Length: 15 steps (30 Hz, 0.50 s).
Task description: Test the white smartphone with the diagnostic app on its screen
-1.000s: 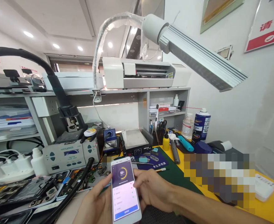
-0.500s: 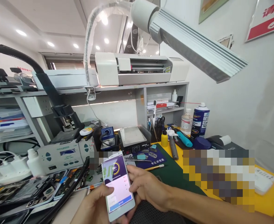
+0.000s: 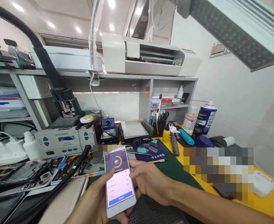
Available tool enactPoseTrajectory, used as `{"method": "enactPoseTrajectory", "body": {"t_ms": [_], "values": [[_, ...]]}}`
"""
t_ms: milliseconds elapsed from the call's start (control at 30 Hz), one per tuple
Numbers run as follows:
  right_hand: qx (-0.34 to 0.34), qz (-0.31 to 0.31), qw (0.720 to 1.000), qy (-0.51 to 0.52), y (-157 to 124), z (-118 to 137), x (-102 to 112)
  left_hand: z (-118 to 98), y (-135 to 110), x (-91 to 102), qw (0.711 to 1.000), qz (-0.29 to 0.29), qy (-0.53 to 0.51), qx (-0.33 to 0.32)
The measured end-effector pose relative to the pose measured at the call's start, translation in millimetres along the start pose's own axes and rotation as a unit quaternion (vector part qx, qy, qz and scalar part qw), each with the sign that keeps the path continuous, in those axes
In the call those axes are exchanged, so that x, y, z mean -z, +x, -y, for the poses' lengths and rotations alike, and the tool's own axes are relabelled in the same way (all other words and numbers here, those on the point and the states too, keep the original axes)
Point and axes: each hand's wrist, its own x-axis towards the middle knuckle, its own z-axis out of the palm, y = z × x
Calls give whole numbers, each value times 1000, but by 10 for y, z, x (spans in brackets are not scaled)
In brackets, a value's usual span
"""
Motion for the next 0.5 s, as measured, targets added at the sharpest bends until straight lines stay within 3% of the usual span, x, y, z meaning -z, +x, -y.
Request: {"method": "enactPoseTrajectory", "body": {"t_ms": [200, 500], "values": [[-16, 2, 1000, 3, 6, -3, 9, -67, -45, -48, 999, -5, -29, 28], [-10, 7, 1000, 16, 40, -57, 40, -91, -76, -80, 999, -6, -47, 21]]}}
